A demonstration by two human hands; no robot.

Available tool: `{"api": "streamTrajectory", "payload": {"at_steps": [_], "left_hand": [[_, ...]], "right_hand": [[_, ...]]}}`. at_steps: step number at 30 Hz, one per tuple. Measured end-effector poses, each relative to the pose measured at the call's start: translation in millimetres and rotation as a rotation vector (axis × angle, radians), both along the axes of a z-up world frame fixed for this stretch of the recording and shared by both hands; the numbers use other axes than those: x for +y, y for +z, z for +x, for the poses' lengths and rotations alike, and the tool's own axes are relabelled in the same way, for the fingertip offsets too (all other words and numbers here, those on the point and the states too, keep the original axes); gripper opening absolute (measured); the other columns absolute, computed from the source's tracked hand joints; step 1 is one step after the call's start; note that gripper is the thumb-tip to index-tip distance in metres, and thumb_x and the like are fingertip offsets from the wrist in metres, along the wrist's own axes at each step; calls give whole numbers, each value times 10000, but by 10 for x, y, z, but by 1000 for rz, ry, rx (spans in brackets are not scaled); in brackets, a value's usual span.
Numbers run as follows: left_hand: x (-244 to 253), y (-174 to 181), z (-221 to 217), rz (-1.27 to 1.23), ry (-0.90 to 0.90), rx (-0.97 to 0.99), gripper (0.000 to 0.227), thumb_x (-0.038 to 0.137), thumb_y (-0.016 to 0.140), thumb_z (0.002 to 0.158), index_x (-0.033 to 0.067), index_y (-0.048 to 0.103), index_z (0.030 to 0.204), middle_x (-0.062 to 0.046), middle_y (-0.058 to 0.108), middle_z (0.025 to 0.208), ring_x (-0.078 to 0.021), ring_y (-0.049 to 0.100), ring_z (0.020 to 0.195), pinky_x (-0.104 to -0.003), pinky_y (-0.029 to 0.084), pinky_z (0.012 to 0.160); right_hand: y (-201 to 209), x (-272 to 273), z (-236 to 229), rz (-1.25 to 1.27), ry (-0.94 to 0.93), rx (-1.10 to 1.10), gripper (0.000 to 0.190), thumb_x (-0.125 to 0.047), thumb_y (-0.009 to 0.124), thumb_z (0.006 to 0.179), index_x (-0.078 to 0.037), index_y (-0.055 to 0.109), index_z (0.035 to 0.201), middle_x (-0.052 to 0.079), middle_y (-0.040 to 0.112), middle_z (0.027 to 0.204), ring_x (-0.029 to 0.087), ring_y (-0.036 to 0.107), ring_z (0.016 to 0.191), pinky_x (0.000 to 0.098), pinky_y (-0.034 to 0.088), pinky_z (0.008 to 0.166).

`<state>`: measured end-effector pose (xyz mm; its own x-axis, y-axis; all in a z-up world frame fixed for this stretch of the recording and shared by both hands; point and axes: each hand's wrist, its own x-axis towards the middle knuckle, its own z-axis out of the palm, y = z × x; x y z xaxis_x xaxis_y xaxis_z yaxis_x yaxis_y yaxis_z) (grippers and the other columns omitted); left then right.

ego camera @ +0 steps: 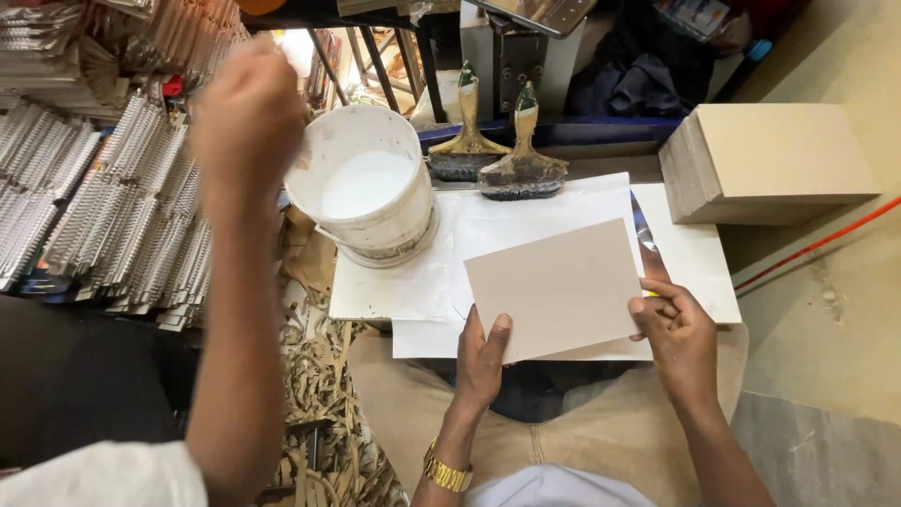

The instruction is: The person repeatedly applies white glue to the edges of white notebook covers using a brush, then places a brown cardboard insert on the glued area and presses it down. The person repeats this cycle multiple times, handling one cover at a time.

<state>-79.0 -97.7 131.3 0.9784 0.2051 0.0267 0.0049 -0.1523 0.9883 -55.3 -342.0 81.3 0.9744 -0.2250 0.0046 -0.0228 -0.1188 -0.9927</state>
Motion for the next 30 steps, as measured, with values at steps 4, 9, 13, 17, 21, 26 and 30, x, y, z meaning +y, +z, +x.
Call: {"api": "streamTrajectory", "payload": {"at_steps": [4, 9, 13, 17, 21, 26, 30], "left_hand": [[157, -142, -14, -128, -128, 43, 419, 396, 382, 1064, 58, 617, 1139, -61, 564, 830, -195, 579, 902, -406, 497, 866], [142, -565, 43, -234, -55, 21, 504, 458, 426, 1021, 64, 627, 1260, -69, 693, 1216, -201, 622, 1190, -365, 476, 1045], [160, -537, 68, -303, -76, 28, 582, 486, 439, 1003, 49, 591, 1356, -97, 663, 1343, -226, 591, 1303, -372, 449, 1114], [308, -866, 96, -213, -93, 86, 469, 602, 394, 1020, 195, 343, 793, 73, 292, 779, -91, 291, 725, -275, 295, 707], [571, -726, 331, -143, 59, 148, 438, 419, 484, 983, 86, 679, 1192, -9, 702, 893, -103, 509, 647, -279, 454, 646], [891, -922, 645, 281, 38, 187, 374, 318, 612, 947, 224, 638, 1308, -11, 554, 1041, -142, 566, 894, -323, 473, 856], [930, -1120, 742, 360, -70, 265, 454, 334, 669, 911, 262, 608, 1355, -14, 496, 1041, -150, 569, 912, -313, 474, 840]], "right_hand": [[-99, -76, -52, 12, 68, 87, 420, -107, 716, 962, 21, 631, 1353, 196, 692, 902, 191, 630, 718, 332, 562, 700], [255, 122, -122, -22, 38, 266, 534, -270, 726, 873, -56, 662, 1358, 108, 664, 904, 175, 544, 750, 306, 460, 742], [246, 109, -115, -59, 26, 290, 573, -248, 732, 856, -70, 649, 1394, 115, 654, 972, 183, 618, 890, 300, 478, 836], [-53, -7, -81, 82, 19, 122, 516, -142, 714, 909, -15, 619, 1400, 82, 639, 921, 129, 576, 920, 265, 431, 864], [-219, -169, 37, 145, -68, 63, 561, -262, 748, 891, -56, 623, 1397, 41, 622, 973, 64, 528, 825, 197, 381, 628], [-332, -234, 191, 131, -164, 42, 570, -241, 777, 925, 2, 587, 1404, 20, 624, 912, 61, 478, 724, 212, 367, 655], [-234, 57, 246, 96, -158, 124, 606, -314, 775, 881, -24, 607, 1386, 77, 691, 1113, 101, 631, 946, 217, 504, 791]]}}
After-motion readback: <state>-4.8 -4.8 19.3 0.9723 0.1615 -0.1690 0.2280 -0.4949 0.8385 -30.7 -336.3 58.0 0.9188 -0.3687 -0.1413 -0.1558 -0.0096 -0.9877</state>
